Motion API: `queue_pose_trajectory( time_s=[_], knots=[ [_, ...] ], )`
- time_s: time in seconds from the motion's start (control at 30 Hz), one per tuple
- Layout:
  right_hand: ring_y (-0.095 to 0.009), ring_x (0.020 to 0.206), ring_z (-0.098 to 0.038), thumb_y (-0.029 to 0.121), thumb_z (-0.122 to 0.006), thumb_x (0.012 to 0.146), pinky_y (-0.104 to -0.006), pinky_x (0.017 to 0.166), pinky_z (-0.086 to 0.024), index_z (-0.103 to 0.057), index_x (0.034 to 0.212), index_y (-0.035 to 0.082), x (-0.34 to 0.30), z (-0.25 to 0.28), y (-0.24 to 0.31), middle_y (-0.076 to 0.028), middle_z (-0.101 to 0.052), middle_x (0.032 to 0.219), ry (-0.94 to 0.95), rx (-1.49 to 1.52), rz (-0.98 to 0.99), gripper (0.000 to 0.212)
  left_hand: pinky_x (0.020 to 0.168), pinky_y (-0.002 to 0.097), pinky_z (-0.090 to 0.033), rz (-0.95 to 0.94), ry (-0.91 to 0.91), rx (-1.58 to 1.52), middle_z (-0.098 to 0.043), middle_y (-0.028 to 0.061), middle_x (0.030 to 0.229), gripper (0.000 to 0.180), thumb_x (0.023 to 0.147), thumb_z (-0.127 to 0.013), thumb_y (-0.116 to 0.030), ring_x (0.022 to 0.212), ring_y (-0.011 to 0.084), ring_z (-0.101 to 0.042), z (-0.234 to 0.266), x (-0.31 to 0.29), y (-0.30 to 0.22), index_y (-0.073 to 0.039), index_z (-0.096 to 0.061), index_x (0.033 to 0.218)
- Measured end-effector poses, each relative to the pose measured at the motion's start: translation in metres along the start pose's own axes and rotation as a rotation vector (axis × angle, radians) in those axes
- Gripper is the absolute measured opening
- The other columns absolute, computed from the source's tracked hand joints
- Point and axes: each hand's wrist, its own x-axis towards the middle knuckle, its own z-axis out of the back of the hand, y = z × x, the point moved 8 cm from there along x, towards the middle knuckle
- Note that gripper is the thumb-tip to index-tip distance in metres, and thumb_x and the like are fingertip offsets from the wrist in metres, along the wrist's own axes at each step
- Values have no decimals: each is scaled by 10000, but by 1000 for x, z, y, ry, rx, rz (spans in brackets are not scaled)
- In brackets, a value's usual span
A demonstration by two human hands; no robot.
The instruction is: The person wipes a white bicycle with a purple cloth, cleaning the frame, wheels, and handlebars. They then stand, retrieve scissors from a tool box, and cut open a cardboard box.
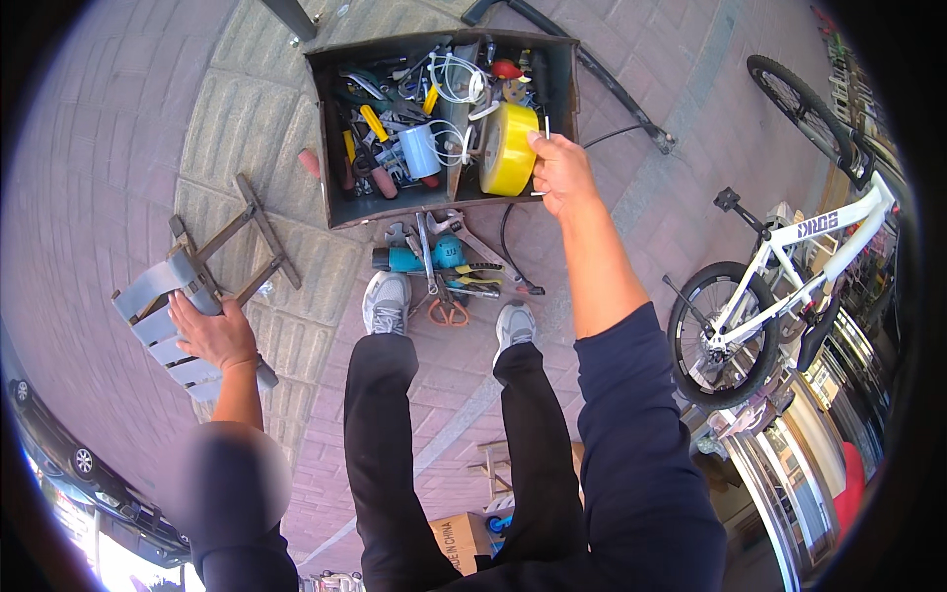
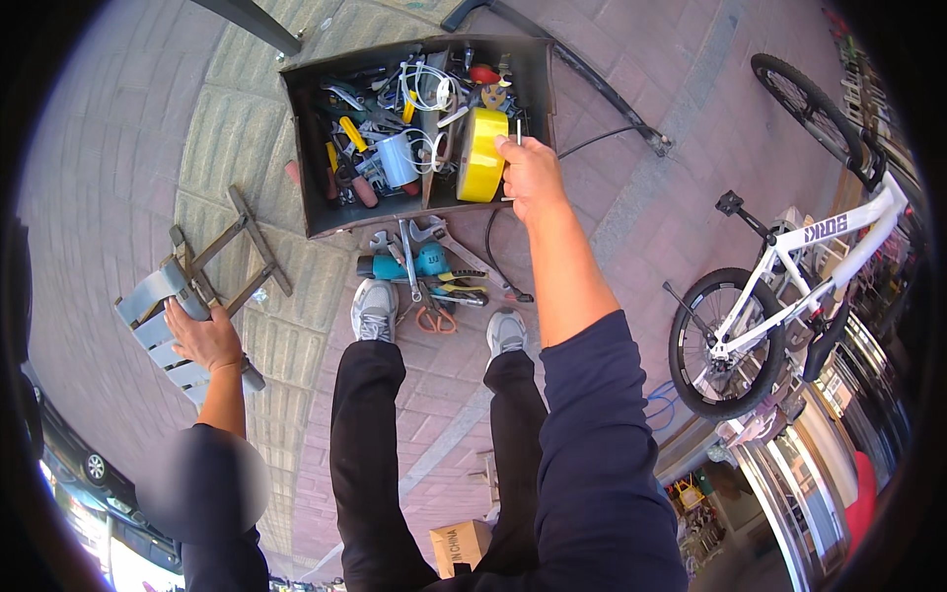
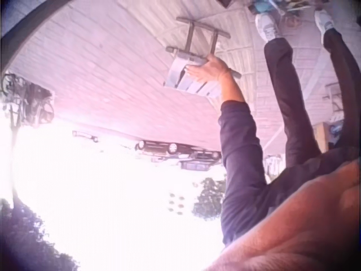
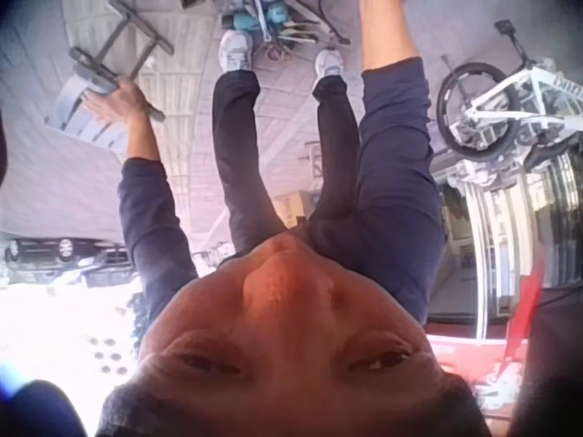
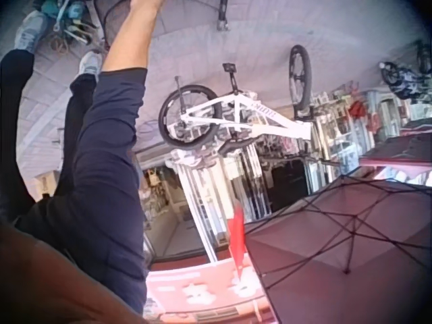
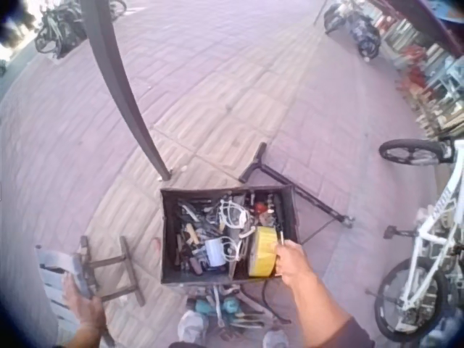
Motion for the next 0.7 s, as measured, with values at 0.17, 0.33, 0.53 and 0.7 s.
queue_pose_trajectory(
  time_s=[0.17,0.33,0.53,0.7],
  knots=[
    [-3,504,-353,224,-646,1018,-176,416,-275,-598,1031,79,-30,36,65,49,-541,769,131,48,181,153,1168,713,-163,8,5,1,-372,128,1625,779,857,-656,-291,1531,327,-290,0,-1,4,-56,-365,1540],
    [-35,507,-405,203,-628,1019,-215,462,-341,-636,1011,41,-10,43,74,31,-560,732,182,42,208,162,1168,714,-164,26,30,7,-377,133,1620,772,863,-651,-279,1528,328,-292,2,2,0,-58,-360,1543],
    [-173,641,-631,230,-681,931,-351,609,-496,-686,826,-13,-40,20,104,-95,-706,776,-600,-674,645,265,1152,716,-191,-7,-16,26,-387,140,1611,778,857,-651,-306,1521,336,-307,4,1,1,-43,-366,1532],
    [-245,597,-543,383,-645,991,-374,611,-436,-647,759,-23,-87,-131,61,-134,-569,643,12,-733,856,468,1133,719,-207,-43,-45,16,-399,151,1598,784,843,-659,-311,1518,341,-315,3,-3,-3,-48,-370,1522]
  ],
)
